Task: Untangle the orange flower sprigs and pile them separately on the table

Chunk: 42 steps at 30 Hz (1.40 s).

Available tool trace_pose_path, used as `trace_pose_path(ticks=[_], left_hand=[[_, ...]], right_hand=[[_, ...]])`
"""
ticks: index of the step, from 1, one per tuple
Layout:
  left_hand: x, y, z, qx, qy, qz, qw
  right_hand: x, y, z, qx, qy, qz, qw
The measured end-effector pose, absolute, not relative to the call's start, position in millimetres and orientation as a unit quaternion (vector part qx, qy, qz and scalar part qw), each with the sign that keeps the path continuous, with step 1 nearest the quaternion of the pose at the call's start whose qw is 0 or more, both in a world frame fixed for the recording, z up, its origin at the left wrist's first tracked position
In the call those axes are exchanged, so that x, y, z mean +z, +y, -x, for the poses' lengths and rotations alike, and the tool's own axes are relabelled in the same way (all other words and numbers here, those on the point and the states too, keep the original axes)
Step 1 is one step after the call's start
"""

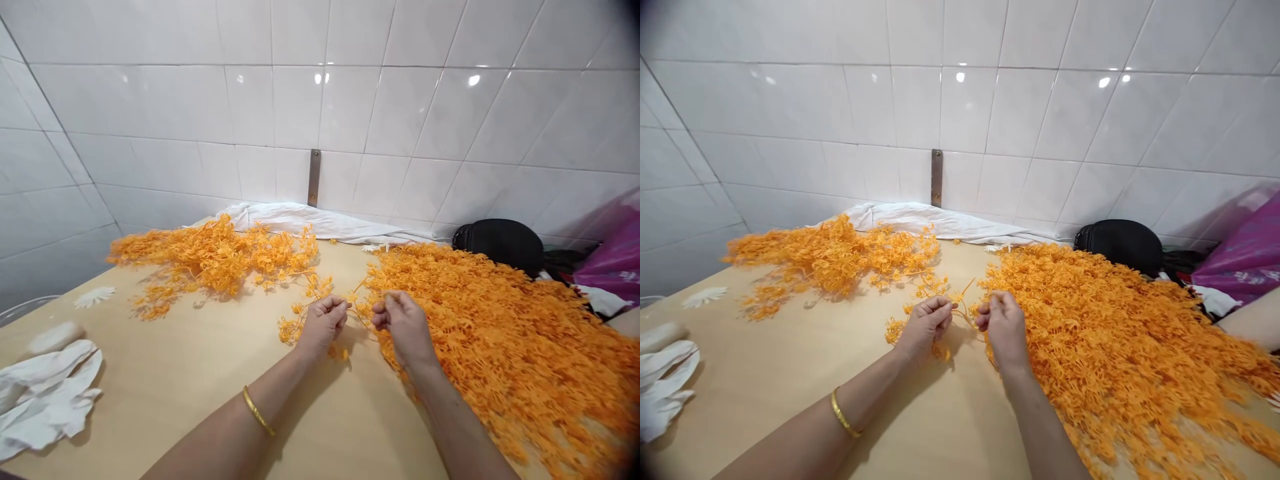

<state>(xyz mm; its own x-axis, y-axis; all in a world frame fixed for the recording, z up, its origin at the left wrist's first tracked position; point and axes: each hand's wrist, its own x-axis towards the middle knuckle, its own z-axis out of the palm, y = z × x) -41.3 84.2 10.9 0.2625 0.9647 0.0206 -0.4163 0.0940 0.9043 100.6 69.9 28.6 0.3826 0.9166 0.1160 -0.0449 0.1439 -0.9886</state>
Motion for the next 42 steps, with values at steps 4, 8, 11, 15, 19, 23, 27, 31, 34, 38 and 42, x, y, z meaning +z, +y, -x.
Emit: trace_pose_path(ticks=[4, 8, 11, 15, 19, 23, 27, 31, 34, 38, 42], left_hand=[[10, 83, 39, 0.516, 0.331, -0.507, 0.606], [12, 77, 36, 0.494, 0.33, -0.587, 0.55], [14, 73, 32, 0.486, 0.329, -0.576, 0.57], [16, 72, 33, 0.478, 0.332, -0.484, 0.654], [16, 79, 41, 0.524, 0.318, -0.37, 0.698], [20, 89, 50, 0.564, 0.294, -0.31, 0.707], [26, 94, 58, 0.579, 0.304, -0.273, 0.706], [29, 96, 63, 0.581, 0.304, -0.261, 0.708], [29, 96, 67, 0.569, 0.3, -0.261, 0.72], [28, 95, 70, 0.54, 0.358, -0.352, 0.676], [24, 92, 68, 0.508, 0.417, -0.451, 0.603]], right_hand=[[26, 63, -81, 0.478, -0.449, 0.504, 0.562], [17, 62, -69, 0.383, -0.556, 0.514, 0.529], [16, 66, -73, 0.298, -0.552, 0.541, 0.56], [28, 71, -102, 0.279, -0.344, 0.549, 0.708], [43, 66, -118, 0.292, -0.315, 0.514, 0.742], [44, 54, -102, 0.407, -0.405, 0.531, 0.624], [44, 48, -91, 0.438, -0.462, 0.543, 0.547], [36, 46, -86, 0.349, -0.609, 0.564, 0.434], [24, 49, -87, 0.195, -0.688, 0.619, 0.325], [16, 53, -99, -0.003, -0.662, 0.724, 0.194], [22, 51, -110, -0.076, -0.618, 0.771, 0.138]])
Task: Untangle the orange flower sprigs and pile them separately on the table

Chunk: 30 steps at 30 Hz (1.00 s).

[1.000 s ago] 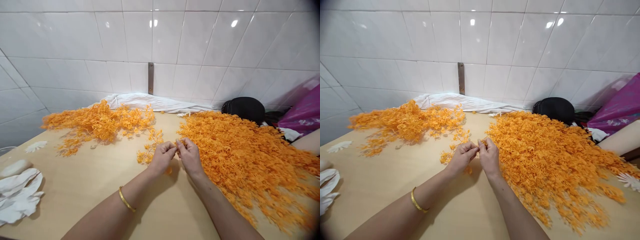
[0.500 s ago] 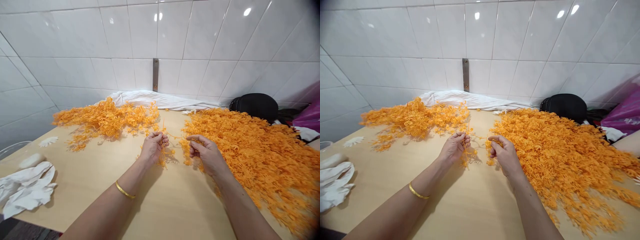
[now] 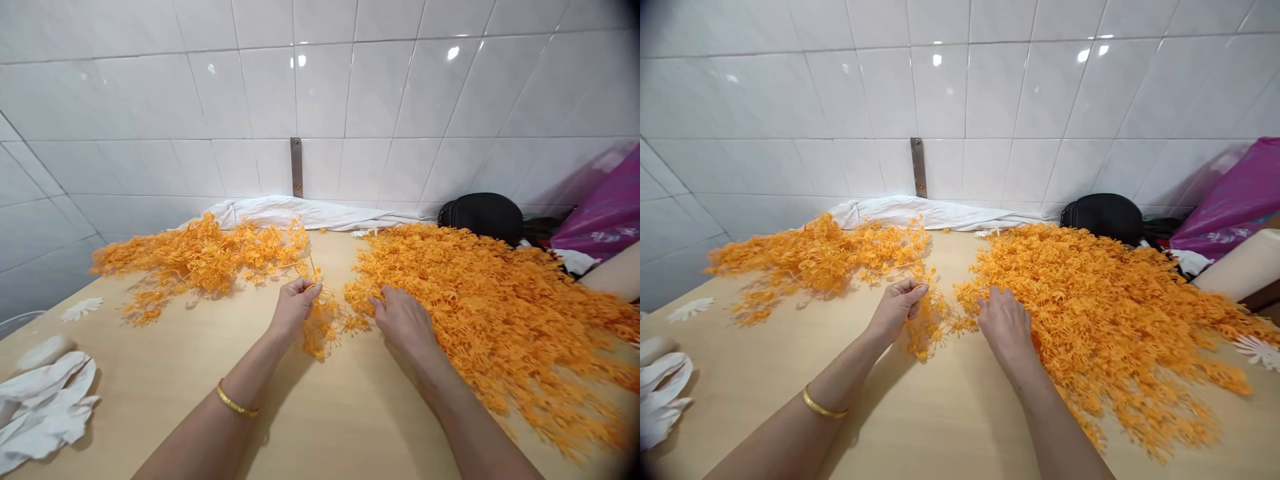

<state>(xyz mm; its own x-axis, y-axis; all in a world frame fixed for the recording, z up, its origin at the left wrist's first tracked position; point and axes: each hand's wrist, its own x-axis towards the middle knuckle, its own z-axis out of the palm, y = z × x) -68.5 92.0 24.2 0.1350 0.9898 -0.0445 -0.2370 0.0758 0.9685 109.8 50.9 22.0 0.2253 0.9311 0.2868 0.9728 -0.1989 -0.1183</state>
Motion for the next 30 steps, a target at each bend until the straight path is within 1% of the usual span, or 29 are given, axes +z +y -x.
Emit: trace_pose_path(ticks=[2, 5, 8, 10, 11, 13, 17, 20, 22, 24, 27, 30], left_hand=[[25, 91, 69, 0.52, 0.393, -0.45, 0.61], [28, 94, 73, 0.544, 0.346, -0.392, 0.656], [32, 99, 78, 0.553, 0.31, -0.334, 0.698], [32, 99, 79, 0.555, 0.295, -0.329, 0.705], [32, 98, 78, 0.552, 0.293, -0.337, 0.704], [32, 93, 74, 0.537, 0.299, -0.367, 0.699], [32, 80, 63, 0.496, 0.32, -0.461, 0.663], [33, 73, 58, 0.487, 0.322, -0.524, 0.62], [32, 70, 56, 0.478, 0.32, -0.561, 0.596], [30, 69, 54, 0.452, 0.33, -0.6, 0.572], [25, 69, 52, 0.413, 0.345, -0.675, 0.505], [18, 72, 51, 0.411, 0.346, -0.743, 0.398]], right_hand=[[25, 49, -112, -0.104, -0.615, 0.772, 0.124], [27, 48, -111, -0.168, -0.625, 0.753, 0.118], [27, 48, -109, -0.217, -0.635, 0.724, 0.16], [28, 49, -108, -0.211, -0.65, 0.699, 0.214], [29, 49, -108, -0.188, -0.66, 0.684, 0.248], [32, 50, -108, -0.101, -0.67, 0.655, 0.333], [36, 52, -109, 0.142, -0.599, 0.604, 0.506], [39, 52, -107, 0.318, -0.516, 0.54, 0.584], [40, 52, -105, 0.407, -0.476, 0.502, 0.596], [40, 52, -104, 0.454, -0.457, 0.487, 0.59], [41, 51, -105, 0.458, -0.453, 0.473, 0.601], [42, 51, -108, 0.462, -0.474, 0.456, 0.595]])
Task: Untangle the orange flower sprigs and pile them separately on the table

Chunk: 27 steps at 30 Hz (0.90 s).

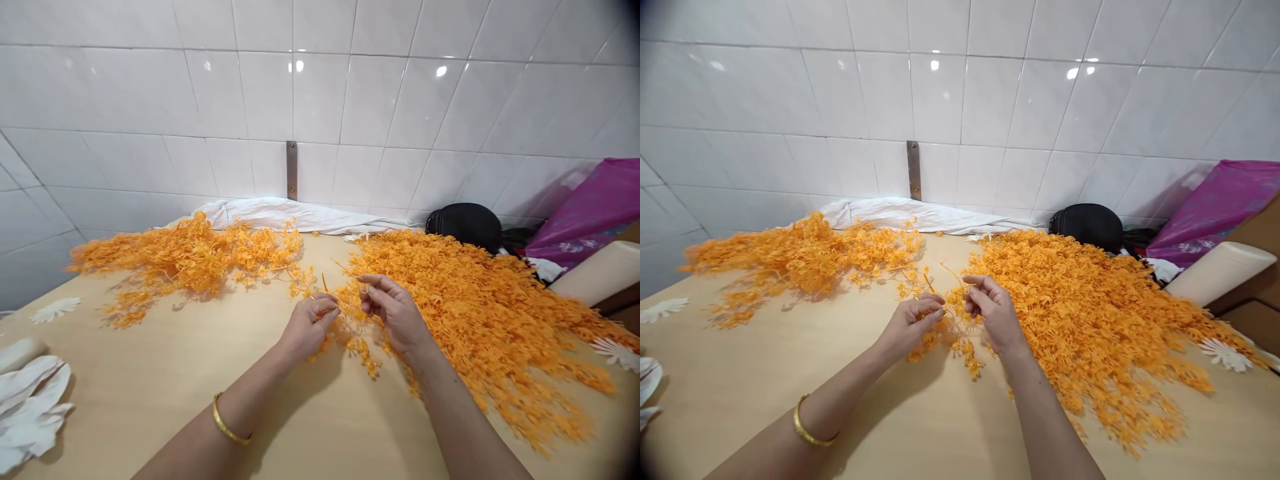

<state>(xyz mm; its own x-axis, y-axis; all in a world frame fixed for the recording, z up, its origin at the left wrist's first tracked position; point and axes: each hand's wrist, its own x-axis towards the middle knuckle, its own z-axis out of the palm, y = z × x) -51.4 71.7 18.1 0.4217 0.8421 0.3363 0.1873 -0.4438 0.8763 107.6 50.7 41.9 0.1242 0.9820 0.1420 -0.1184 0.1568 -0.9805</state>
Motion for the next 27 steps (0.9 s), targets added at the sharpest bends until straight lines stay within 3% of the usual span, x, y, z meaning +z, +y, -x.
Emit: trace_pose_path(ticks=[8, 17, 21, 27], left_hand=[[16, 65, 49, 0.346, 0.373, -0.838, 0.198], [19, 56, 49, 0.262, 0.343, -0.894, 0.123], [29, 63, 59, 0.26, 0.359, -0.885, 0.145], [27, 91, 81, 0.262, 0.488, -0.806, 0.206]], right_hand=[[33, 50, -97, 0.398, -0.589, 0.519, 0.475], [23, 56, -95, 0.304, -0.629, 0.543, 0.466], [36, 52, -101, 0.29, -0.583, 0.531, 0.543], [52, 50, -119, 0.508, -0.365, 0.409, 0.665]])
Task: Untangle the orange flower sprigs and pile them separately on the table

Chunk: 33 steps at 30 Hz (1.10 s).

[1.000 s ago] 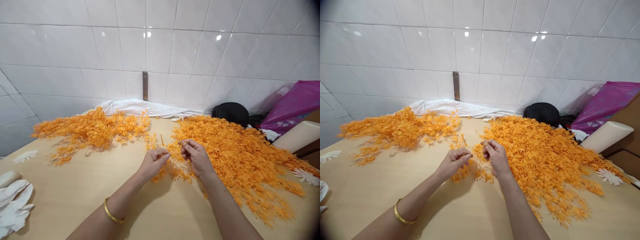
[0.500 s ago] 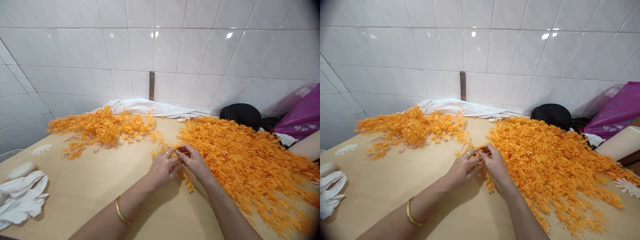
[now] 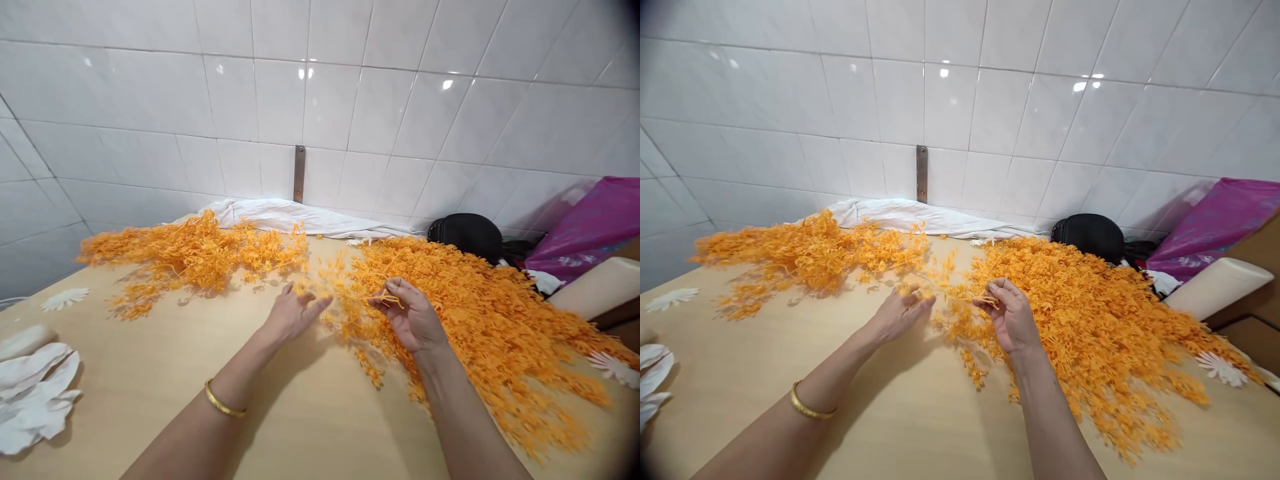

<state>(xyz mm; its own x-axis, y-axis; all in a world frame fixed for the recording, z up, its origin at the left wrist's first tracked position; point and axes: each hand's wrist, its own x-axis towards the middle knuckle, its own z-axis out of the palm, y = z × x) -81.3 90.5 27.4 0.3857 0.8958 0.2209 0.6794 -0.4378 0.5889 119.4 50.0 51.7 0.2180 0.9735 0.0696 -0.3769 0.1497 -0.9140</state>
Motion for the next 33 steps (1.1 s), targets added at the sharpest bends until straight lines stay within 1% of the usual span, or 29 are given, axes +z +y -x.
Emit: trace_pose_path(ticks=[2, 4, 8, 10, 11, 12, 15, 17, 19, 21, 23, 25, 27, 29, 31, 33], left_hand=[[21, 97, 83, 0.283, 0.524, -0.765, 0.246], [16, 98, 81, 0.331, 0.518, -0.724, 0.313], [15, 88, 67, 0.396, 0.414, -0.61, 0.548], [17, 84, 62, 0.419, 0.392, -0.522, 0.631], [19, 84, 62, 0.445, 0.403, -0.478, 0.642], [21, 85, 64, 0.477, 0.426, -0.442, 0.629], [29, 87, 76, 0.571, 0.502, -0.408, 0.506], [39, 82, 88, 0.609, 0.516, -0.423, 0.429], [51, 70, 99, 0.621, 0.501, -0.445, 0.407], [65, 52, 109, 0.604, 0.473, -0.474, 0.432], [75, 32, 115, 0.562, 0.46, -0.489, 0.484], [78, 16, 119, 0.489, 0.453, -0.46, 0.586], [73, 6, 121, 0.405, 0.421, -0.377, 0.719], [62, 1, 124, 0.375, 0.381, -0.28, 0.798], [49, 0, 127, 0.391, 0.375, -0.217, 0.812], [39, -1, 131, 0.405, 0.389, -0.194, 0.804]], right_hand=[[53, 50, -121, 0.556, -0.329, 0.378, 0.663], [52, 49, -119, 0.579, -0.314, 0.364, 0.659], [47, 50, -114, 0.595, -0.312, 0.35, 0.653], [45, 51, -112, 0.603, -0.321, 0.341, 0.646], [44, 52, -111, 0.609, -0.322, 0.336, 0.642], [43, 53, -110, 0.614, -0.321, 0.331, 0.64], [46, 56, -104, 0.626, -0.32, 0.325, 0.633], [53, 58, -98, 0.606, -0.35, 0.35, 0.623], [66, 57, -90, 0.543, -0.435, 0.388, 0.604], [80, 54, -80, 0.433, -0.558, 0.42, 0.57], [90, 46, -66, 0.296, -0.673, 0.44, 0.515], [91, 34, -50, 0.166, -0.756, 0.444, 0.452], [82, 17, -31, 0.053, -0.814, 0.436, 0.381], [66, -3, -13, -0.04, -0.856, 0.422, 0.297], [50, -23, 2, -0.106, -0.88, 0.4, 0.233], [39, -42, 9, -0.142, -0.894, 0.363, 0.22]])
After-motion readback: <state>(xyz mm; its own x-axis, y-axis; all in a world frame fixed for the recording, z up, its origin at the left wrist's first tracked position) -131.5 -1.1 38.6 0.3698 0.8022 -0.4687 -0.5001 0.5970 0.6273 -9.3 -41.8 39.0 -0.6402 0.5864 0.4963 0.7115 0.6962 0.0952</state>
